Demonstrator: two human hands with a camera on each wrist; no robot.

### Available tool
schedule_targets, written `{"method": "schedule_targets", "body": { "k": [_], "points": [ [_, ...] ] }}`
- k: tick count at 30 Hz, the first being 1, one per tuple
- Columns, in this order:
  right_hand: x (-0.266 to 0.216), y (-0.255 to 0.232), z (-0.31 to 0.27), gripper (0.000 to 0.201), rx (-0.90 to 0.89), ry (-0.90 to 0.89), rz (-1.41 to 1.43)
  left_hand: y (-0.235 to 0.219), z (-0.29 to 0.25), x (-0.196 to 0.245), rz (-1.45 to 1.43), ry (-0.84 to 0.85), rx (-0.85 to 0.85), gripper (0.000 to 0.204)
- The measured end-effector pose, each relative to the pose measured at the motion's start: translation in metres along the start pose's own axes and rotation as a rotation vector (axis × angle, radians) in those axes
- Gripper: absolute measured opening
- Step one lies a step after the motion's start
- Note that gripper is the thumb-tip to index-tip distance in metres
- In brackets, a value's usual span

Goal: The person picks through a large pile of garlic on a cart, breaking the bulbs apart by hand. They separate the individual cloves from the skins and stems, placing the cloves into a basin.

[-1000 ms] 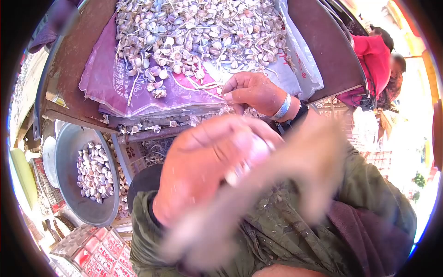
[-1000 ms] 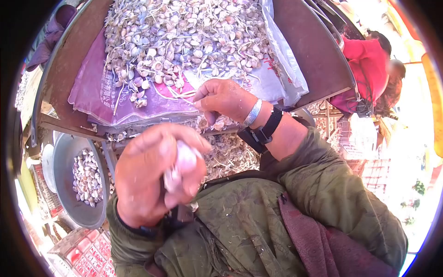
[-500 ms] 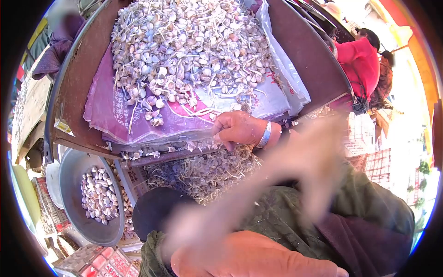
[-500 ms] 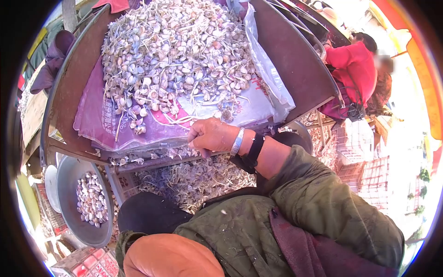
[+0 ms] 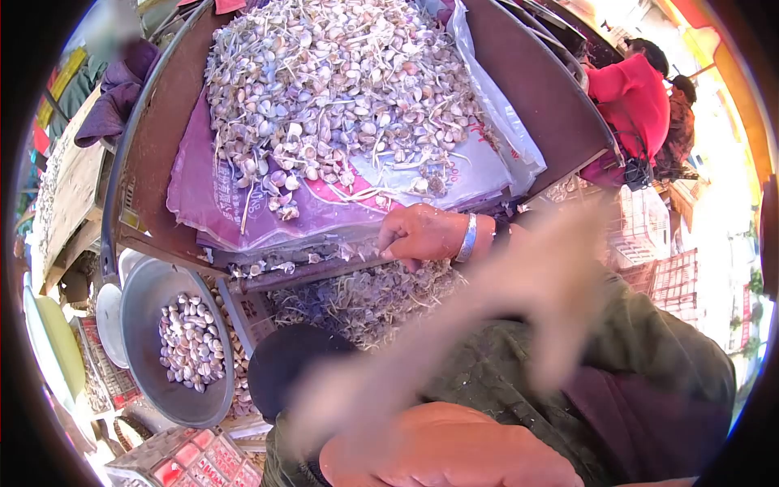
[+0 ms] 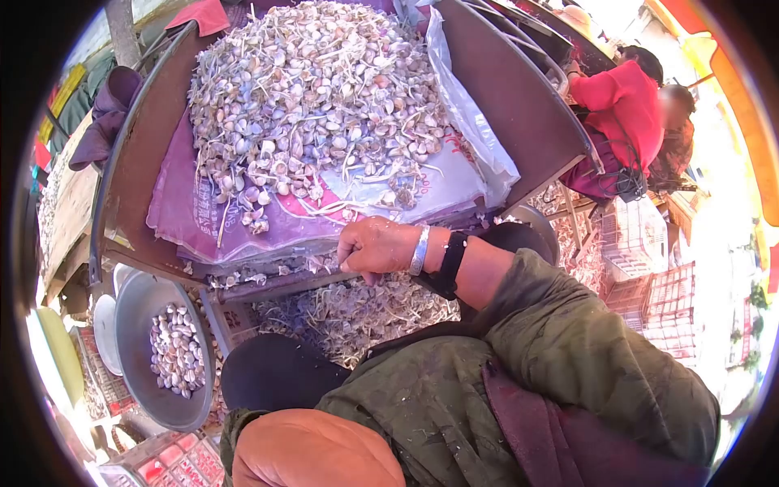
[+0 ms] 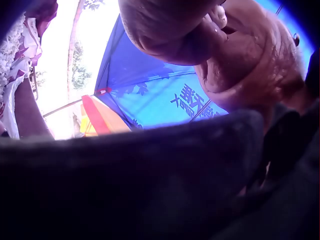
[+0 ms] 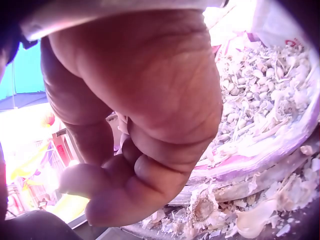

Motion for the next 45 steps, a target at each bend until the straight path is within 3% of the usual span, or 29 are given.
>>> {"method": "schedule_targets", "body": {
  "k": [10, 13, 14, 18, 21, 22, 25, 29, 32, 35, 37, 38, 41, 44, 45],
  "points": [
    [-0.002, 0.016, -0.001, 0.013, -0.044, 0.046, -0.065, 0.005, -0.01, 0.015, 0.032, 0.086, 0.024, 0.021],
    [-0.012, 0.008, -0.001, 0.012, 0.031, 0.06, 0.037, 0.011, -0.017, 0.022, 0.058, 0.131, 0.014, 0.02],
    [-0.025, 0.001, -0.003, 0.014, 0.059, 0.014, -0.022, 0.014, -0.02, 0.025, 0.072, 0.153, 0.013, 0.02],
    [-0.076, -0.019, -0.017, 0.014, 0.14, -0.161, 0.223, 0.001, -0.034, 0.027, 0.156, 0.177, 0.077, 0.025],
    [-0.103, -0.008, -0.027, 0.014, 0.094, -0.244, 0.292, 0.017, -0.036, 0.027, -0.119, -0.083, 0.088, 0.033],
    [-0.108, -0.006, -0.028, 0.013, 0.086, -0.253, 0.295, 0.016, -0.038, 0.024, -0.106, 0.016, 0.097, 0.034],
    [-0.114, 0.001, -0.024, 0.013, 0.057, -0.258, 0.235, 0.011, -0.046, 0.033, 0.031, 0.098, 0.123, 0.036],
    [-0.122, 0.003, -0.027, 0.013, 0.058, -0.293, 0.259, -0.003, -0.051, 0.034, 0.061, 0.032, 0.014, 0.035],
    [-0.14, 0.011, -0.04, 0.014, -0.058, -0.385, 0.381, -0.001, -0.059, 0.014, 0.156, -0.281, -0.049, 0.032],
    [-0.152, 0.027, -0.056, 0.013, -0.11, -0.398, 0.452, -0.014, -0.073, 0.01, 0.231, -0.543, 0.164, 0.028],
    [-0.156, 0.035, -0.062, 0.013, -0.111, -0.407, 0.382, -0.034, -0.095, 0.013, 0.199, -0.708, 0.575, 0.029],
    [-0.156, 0.04, -0.062, 0.013, -0.116, -0.399, 0.406, -0.045, -0.102, 0.016, 0.122, -0.611, 0.721, 0.03],
    [-0.167, 0.059, -0.064, 0.011, -0.182, -0.607, 0.017, -0.09, -0.128, 0.015, -0.094, -0.294, 1.111, 0.034],
    [-0.176, 0.071, -0.068, 0.011, -0.135, -0.82, -0.37, -0.091, -0.121, 0.016, -0.091, -0.189, 1.177, 0.039],
    [-0.181, 0.079, -0.07, 0.011, -0.122, -0.908, -0.361, -0.091, -0.121, 0.019, -0.093, -0.158, 1.188, 0.04]
  ]
}}
Point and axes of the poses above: each hand's wrist, its own z-axis towards the middle knuckle, its own y-axis out of the palm, x = y × z, the point moved 7 cm from there along z, towards the middle knuckle, and after that the axes turned 2 degrees about y, right-handed, at the moved point
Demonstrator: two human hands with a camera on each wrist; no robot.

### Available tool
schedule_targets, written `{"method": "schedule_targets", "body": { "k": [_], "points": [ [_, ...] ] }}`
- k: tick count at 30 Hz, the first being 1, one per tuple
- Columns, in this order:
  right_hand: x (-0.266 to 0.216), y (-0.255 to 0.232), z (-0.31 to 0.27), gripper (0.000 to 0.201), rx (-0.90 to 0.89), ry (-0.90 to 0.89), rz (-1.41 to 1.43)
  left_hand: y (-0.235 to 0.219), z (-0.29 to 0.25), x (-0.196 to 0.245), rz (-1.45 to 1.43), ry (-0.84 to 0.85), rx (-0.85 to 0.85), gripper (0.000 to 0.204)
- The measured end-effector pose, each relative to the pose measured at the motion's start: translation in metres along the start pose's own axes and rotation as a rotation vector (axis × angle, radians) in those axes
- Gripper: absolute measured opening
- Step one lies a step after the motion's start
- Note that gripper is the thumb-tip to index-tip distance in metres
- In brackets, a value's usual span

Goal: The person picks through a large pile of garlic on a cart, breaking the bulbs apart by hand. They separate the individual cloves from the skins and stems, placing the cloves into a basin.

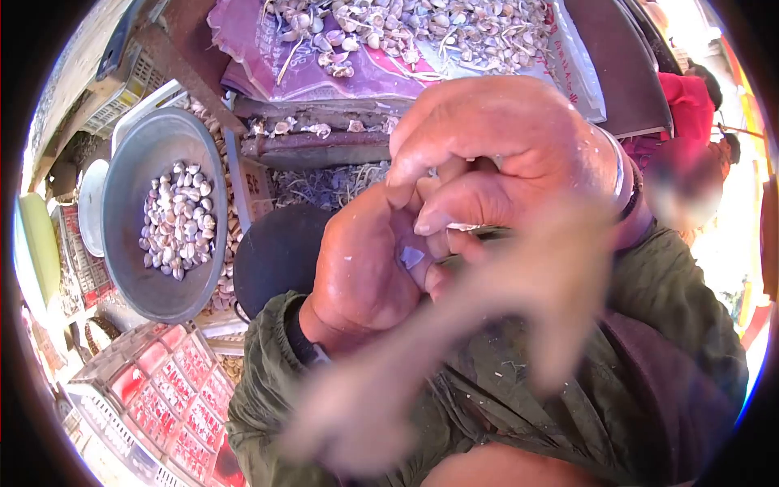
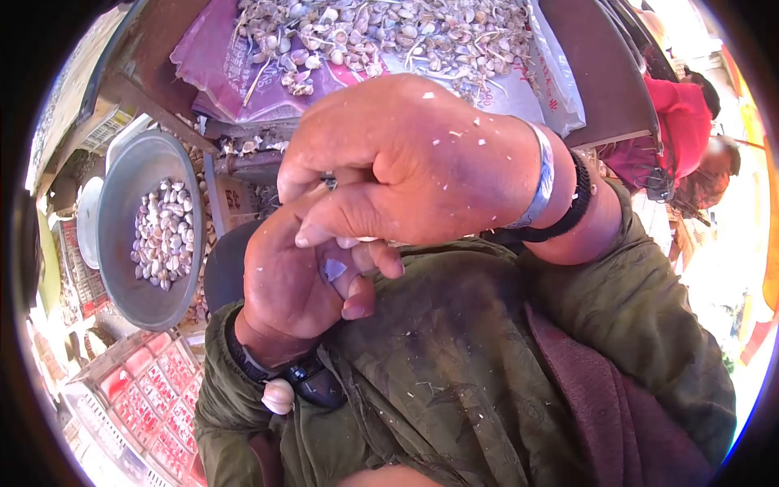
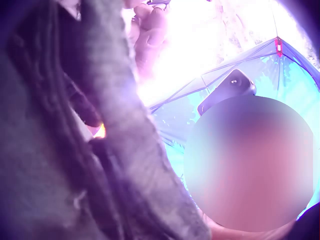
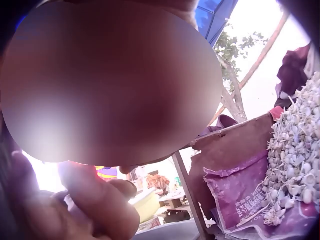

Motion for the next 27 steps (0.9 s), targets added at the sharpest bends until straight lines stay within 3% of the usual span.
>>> {"method": "schedule_targets", "body": {
  "k": [1, 3, 5, 7, 8, 10, 13, 16, 18, 19, 22, 24, 26, 27],
  "points": [
    [-0.006, 0.005, 0.004, 0.012, 0.029, -0.084, -0.009, 0.001, 0.001, 0.005, -0.03, -0.002, -0.233, 0.037],
    [-0.019, 0.025, 0.01, 0.013, 0.068, -0.285, 0.056, -0.007, -0.013, 0.011, 0.073, 0.228, -0.118, 0.034],
    [-0.03, 0.044, 0.015, 0.013, 0.004, -0.356, 0.061, -0.007, -0.009, 0.006, 0.03, 0.215, -0.107, 0.032],
    [-0.04, 0.061, 0.022, 0.013, -0.07, -0.376, 0.049, -0.011, 0.009, -0.01, -0.165, -0.038, -0.171, 0.03],
    [-0.043, 0.067, 0.025, 0.014, -0.101, -0.382, 0.044, -0.015, 0.01, -0.006, 0.048, 0.075, -0.059, 0.029],
    [-0.047, 0.074, 0.028, 0.014, -0.15, -0.384, 0.033, -0.021, 0.015, -0.005, 0.022, 0.002, -0.229, 0.027],
    [-0.05, 0.078, 0.028, 0.014, -0.205, -0.381, 0.011, -0.027, 0.016, -0.002, 0.001, 0.06, -0.202, 0.029],
    [-0.052, 0.082, 0.028, 0.014, -0.238, -0.359, -0.026, -0.031, 0.012, 0.0, -0.006, 0.083, -0.038, 0.034],
    [-0.052, 0.081, 0.029, 0.015, -0.236, -0.337, -0.066, -0.031, 0.002, 0.011, 0.033, 0.232, -0.016, 0.039],
    [-0.052, 0.08, 0.029, 0.015, -0.227, -0.317, -0.09, -0.03, -0.003, 0.017, 0.051, 0.306, -0.008, 0.042],
    [-0.044, 0.065, 0.024, 0.015, -0.167, -0.229, -0.203, -0.019, -0.019, 0.037, -0.021, 0.265, -0.051, 0.047],
    [-0.033, 0.049, 0.017, 0.014, -0.107, -0.144, -0.287, -0.03, -0.022, 0.047, -0.095, 0.364, 0.084, 0.049],
    [-0.02, 0.034, 0.01, 0.013, -0.056, -0.074, -0.372, -0.056, -0.024, 0.06, -0.102, 0.363, -0.292, 0.047],
    [-0.012, 0.027, 0.006, 0.013, -0.031, -0.051, -0.408, -0.067, -0.028, 0.071, -0.117, 0.412, -0.296, 0.047]
  ]
}}
Point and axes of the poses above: each hand's wrist, its own z-axis towards the middle knuckle, its own y-axis out of the palm, x = y × z, the point moved 7 cm from there along z, towards the middle knuckle, and after that the axes turned 2 degrees about y, right-handed, at the moved point
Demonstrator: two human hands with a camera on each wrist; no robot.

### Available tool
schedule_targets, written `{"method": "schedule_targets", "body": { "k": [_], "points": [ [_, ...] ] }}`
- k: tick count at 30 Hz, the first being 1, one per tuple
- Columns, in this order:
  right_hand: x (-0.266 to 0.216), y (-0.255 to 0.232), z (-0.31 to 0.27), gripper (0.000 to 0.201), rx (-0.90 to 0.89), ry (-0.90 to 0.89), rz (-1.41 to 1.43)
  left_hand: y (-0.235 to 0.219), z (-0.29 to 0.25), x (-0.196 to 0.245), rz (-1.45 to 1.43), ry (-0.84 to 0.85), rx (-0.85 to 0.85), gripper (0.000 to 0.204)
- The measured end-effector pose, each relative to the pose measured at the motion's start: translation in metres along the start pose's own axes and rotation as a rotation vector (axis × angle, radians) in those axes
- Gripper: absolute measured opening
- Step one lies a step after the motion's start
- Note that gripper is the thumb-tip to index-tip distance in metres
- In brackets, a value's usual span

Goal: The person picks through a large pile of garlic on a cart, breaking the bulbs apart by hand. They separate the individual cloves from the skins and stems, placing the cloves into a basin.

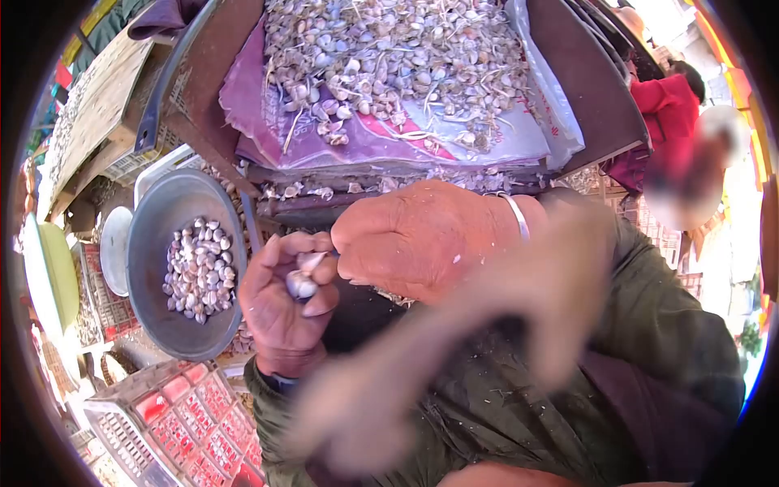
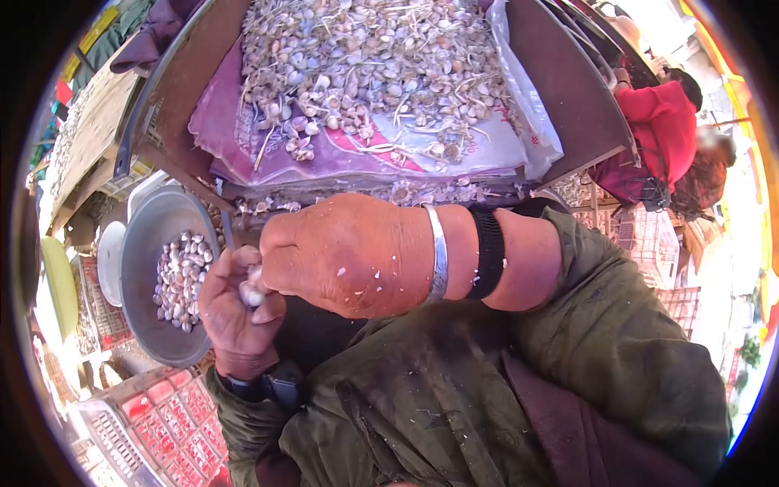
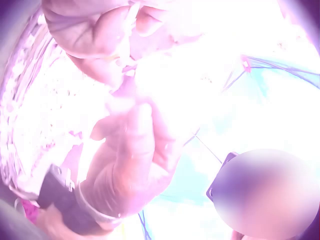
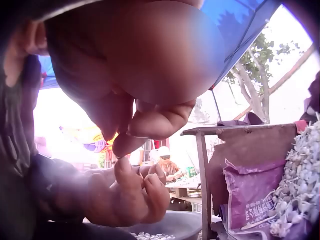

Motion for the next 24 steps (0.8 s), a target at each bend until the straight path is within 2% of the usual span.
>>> {"method": "schedule_targets", "body": {
  "k": [3, 4, 6, 7, 9, 10, 12, 13, 14, 16, 19, 20, 21, 23, 24],
  "points": [
    [0.043, -0.001, -0.019, 0.011, 0.152, -0.014, -0.064, -0.023, -0.02, 0.069, -0.057, 0.27, -0.022, 0.054],
    [0.061, -0.002, -0.026, 0.01, 0.214, -0.031, -0.083, -0.033, -0.029, 0.091, -0.182, 0.417, 0.088, 0.056],
    [0.112, -0.006, -0.042, 0.009, 0.222, 0.212, -0.036, -0.053, -0.051, 0.122, -0.436, 0.71, 0.311, 0.064],
    [0.139, -0.009, -0.05, 0.009, 0.226, 0.33, -0.011, -0.056, -0.054, 0.126, -0.417, 0.734, 0.294, 0.067],
    [0.188, -0.012, -0.064, 0.009, 0.244, 0.453, -0.139, -0.063, -0.057, 0.131, -0.378, 0.778, 0.268, 0.072],
    [0.214, -0.011, -0.072, 0.011, 0.233, 0.54, -0.149, -0.052, -0.051, 0.122, -0.398, 0.691, 0.308, 0.066],
    [0.262, -0.011, -0.081, 0.014, 0.21, 0.707, -0.168, -0.038, -0.033, 0.11, -0.13, 0.523, 0.192, 0.059],
    [0.284, -0.008, -0.084, 0.015, 0.179, 0.723, -0.221, -0.03, -0.023, 0.102, 0.005, 0.438, 0.134, 0.055],
    [0.303, -0.006, -0.084, 0.016, 0.149, 0.738, -0.275, 0.001, -0.007, 0.084, 0.029, 0.409, 0.263, 0.047],
    [0.323, -0.002, -0.077, 0.02, 0.01, 0.739, -0.529, 0.025, 0.021, 0.067, 0.093, 0.34, 0.198, 0.045],
    [0.33, 0.02, -0.05, 0.022, -0.327, 0.372, -0.93, 0.047, 0.064, 0.047, 0.139, 0.233, 0.127, 0.039],
    [0.34, 0.0, -0.055, 0.024, 0.03, 0.801, -0.473, 0.049, 0.079, 0.039, 0.145, 0.203, 0.114, 0.038],
    [0.341, 0.004, -0.05, 0.024, -0.007, 0.789, -0.492, 0.05, 0.091, 0.03, 0.151, 0.173, 0.104, 0.036],
    [0.348, 0.01, -0.045, 0.024, -0.078, 0.762, -0.531, 0.044, 0.111, 0.006, 0.19, 0.154, 0.19, 0.034],
    [0.353, 0.015, -0.044, 0.021, -0.063, 0.658, -0.572, 0.037, 0.118, -0.004, 0.209, 0.144, 0.23, 0.032]
  ]
}}
Point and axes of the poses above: each hand's wrist, its own z-axis towards the middle knuckle, its own y-axis out of the palm, x = y × z, the point moved 7 cm from there along z, towards the middle knuckle, and after that the axes turned 2 degrees about y, right-handed, at the moved point
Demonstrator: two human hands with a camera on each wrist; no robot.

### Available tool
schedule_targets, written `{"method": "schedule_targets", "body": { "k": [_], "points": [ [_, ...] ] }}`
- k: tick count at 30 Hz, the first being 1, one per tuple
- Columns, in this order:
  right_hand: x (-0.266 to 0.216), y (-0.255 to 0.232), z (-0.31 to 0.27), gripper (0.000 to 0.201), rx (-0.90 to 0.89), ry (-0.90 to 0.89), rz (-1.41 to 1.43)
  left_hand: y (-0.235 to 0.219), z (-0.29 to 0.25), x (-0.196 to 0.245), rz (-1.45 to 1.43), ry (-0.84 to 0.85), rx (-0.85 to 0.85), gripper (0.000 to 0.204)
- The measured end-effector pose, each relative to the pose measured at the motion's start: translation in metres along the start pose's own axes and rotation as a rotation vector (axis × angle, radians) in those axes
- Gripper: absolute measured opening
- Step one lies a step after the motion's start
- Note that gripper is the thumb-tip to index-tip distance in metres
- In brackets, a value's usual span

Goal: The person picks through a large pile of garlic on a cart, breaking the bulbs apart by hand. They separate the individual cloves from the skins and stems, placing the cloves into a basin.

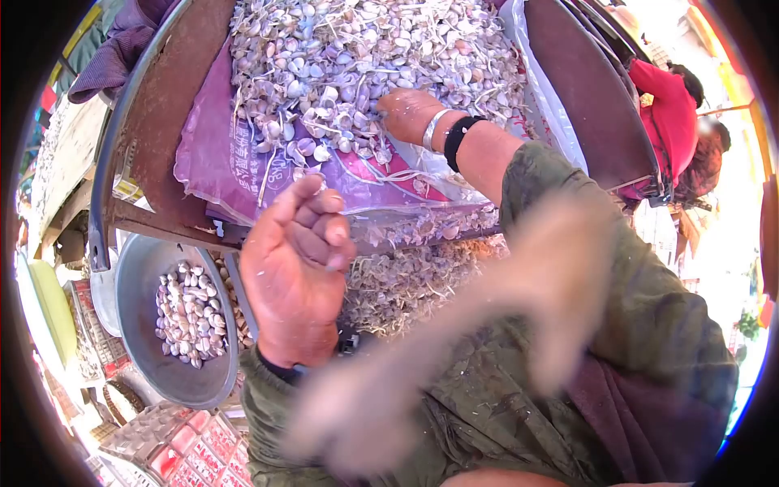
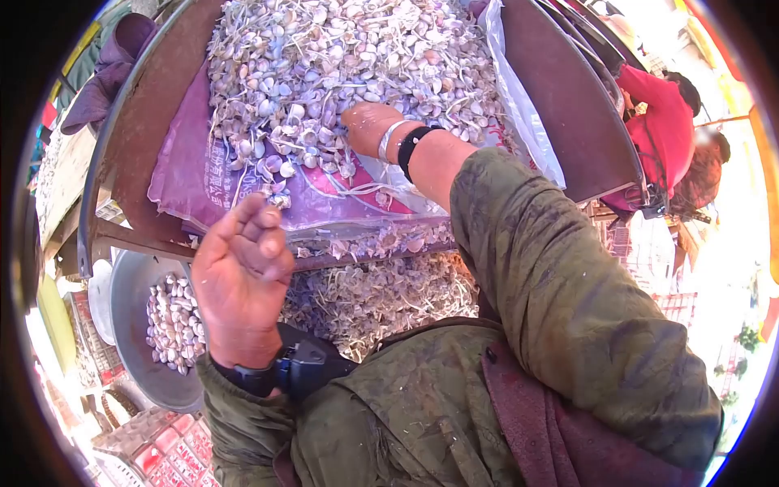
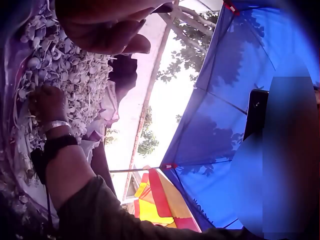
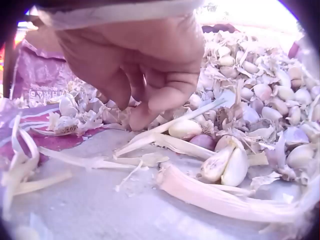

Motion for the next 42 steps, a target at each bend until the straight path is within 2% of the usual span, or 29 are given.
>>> {"method": "schedule_targets", "body": {
  "k": [3, 4, 7, 8, 11, 12, 16, 20, 24, 27, 28, 31, 35, 38, 41, 42],
  "points": [
    [0.0, 0.012, 0.006, 0.018, -0.09, -0.085, -0.09, -0.019, 0.014, -0.043, 0.051, -0.173, 0.007, 0.027],
    [-0.002, 0.012, 0.003, 0.015, -0.049, -0.137, -0.054, -0.029, 0.017, -0.052, 0.073, -0.197, 0.035, 0.026],
    [0.004, 0.006, -0.013, 0.017, 0.043, -0.065, 0.173, -0.058, 0.026, -0.065, 0.153, -0.23, 0.093, 0.024],
    [0.006, 0.007, -0.016, 0.016, 0.113, -0.118, 0.224, -0.067, 0.029, -0.067, 0.185, -0.228, 0.101, 0.024],
    [0.019, -0.002, -0.037, 0.015, -0.159, 0.43, 0.873, -0.069, 0.034, -0.068, 0.271, -0.226, 0.102, 0.021],
    [0.024, 0.001, -0.043, 0.016, -0.153, 0.497, 1.028, -0.067, 0.036, -0.068, 0.297, -0.225, 0.097, 0.02],
    [0.022, 0.002, -0.058, 0.017, -0.115, 0.513, 1.606, -0.066, 0.045, -0.074, 0.424, -0.202, 0.067, 0.019],
    [-0.012, -0.013, -0.072, 0.019, -0.155, 0.426, 1.932, -0.056, 0.048, -0.075, 0.476, -0.183, 0.012, 0.024],
    [-0.051, -0.027, -0.09, 0.024, -0.257, 0.357, 2.05, -0.028, 0.041, -0.081, 0.27, -0.287, -0.089, 0.025],
    [-0.065, -0.036, -0.101, 0.021, -0.174, 0.348, 1.684, -0.025, 0.041, -0.091, 0.248, -0.322, -0.209, 0.024],
    [-0.071, -0.043, -0.107, 0.021, -0.199, 0.348, 1.548, -0.03, 0.041, -0.094, 0.289, -0.34, -0.177, 0.022],
    [-0.09, -0.066, -0.109, 0.022, 0.1, -0.074, 0.716, -0.04, 0.04, -0.099, 0.401, -0.372, -0.104, 0.017],
    [-0.101, -0.074, -0.117, 0.025, 0.276, -0.267, 0.601, -0.04, 0.032, -0.097, 0.519, -0.349, -0.062, 0.012],
    [-0.095, -0.071, -0.116, 0.025, 0.15, -0.081, 0.694, -0.035, 0.028, -0.092, 0.588, -0.298, -0.109, 0.014],
    [-0.075, -0.05, -0.119, 0.023, -0.137, 0.423, 1.343, -0.029, 0.023, -0.081, 0.64, -0.208, -0.115, 0.016],
    [-0.074, -0.052, -0.12, 0.021, -0.085, 0.455, 1.462, -0.027, 0.022, -0.077, 0.655, -0.174, -0.104, 0.016]
  ]
}}
Point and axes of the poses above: each hand's wrist, its own z-axis towards the middle knuckle, its own y-axis out of the palm, x = y × z, the point moved 7 cm from there along z, towards the middle knuckle, and after that the axes turned 2 degrees about y, right-handed, at the moved point
